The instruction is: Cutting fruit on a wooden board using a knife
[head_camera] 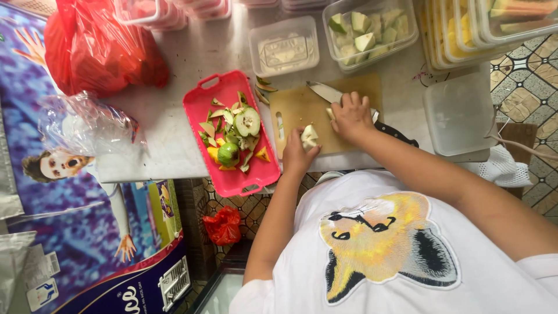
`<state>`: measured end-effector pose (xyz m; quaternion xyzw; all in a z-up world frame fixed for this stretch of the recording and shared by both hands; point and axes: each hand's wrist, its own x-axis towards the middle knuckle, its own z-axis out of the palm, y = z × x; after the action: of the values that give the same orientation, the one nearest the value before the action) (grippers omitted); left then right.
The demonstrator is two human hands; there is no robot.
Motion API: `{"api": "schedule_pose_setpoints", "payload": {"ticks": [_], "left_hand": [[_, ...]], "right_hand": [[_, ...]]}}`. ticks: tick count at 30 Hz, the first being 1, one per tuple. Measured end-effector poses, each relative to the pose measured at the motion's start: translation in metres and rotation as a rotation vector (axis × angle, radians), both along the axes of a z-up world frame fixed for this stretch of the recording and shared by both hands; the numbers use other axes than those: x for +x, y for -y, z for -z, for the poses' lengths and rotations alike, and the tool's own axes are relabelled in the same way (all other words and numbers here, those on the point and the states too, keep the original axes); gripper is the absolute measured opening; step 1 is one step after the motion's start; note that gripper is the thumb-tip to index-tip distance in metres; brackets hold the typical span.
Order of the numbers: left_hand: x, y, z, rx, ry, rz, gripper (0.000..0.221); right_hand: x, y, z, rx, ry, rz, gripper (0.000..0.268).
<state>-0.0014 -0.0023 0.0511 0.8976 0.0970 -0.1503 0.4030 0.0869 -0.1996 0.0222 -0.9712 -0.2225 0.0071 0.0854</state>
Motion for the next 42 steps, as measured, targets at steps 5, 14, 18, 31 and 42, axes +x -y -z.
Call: {"api": "schedule_pose_setpoints", "payload": {"ticks": [5, 14, 18, 31, 42], "left_hand": [[0.002, -0.013, -0.018, -0.108, -0.012, -0.202, 0.07], [0.165, 0.061, -0.074, -0.151, 0.241, -0.075, 0.066], [0.233, 0.108, -0.059, -0.09, 0.2, 0.001, 0.077], [0.147, -0.031, -0.1, -0.26, 0.338, -0.288, 0.065], [0.002, -0.151, -0.078, 0.232, 0.023, -0.593, 0.037]], "right_hand": [[-0.007, -0.006, 0.033, 0.081, 0.145, -0.077, 0.032], [0.101, 0.077, -0.095, 0.74, 0.38, 0.18, 0.03], [0.145, 0.104, -0.081, 0.715, 0.363, 0.203, 0.038], [0.184, 0.138, -0.017, 0.977, 0.057, 0.465, 0.03], [0.152, 0.039, -0.089, 1.087, -0.209, 0.043, 0.025]]}}
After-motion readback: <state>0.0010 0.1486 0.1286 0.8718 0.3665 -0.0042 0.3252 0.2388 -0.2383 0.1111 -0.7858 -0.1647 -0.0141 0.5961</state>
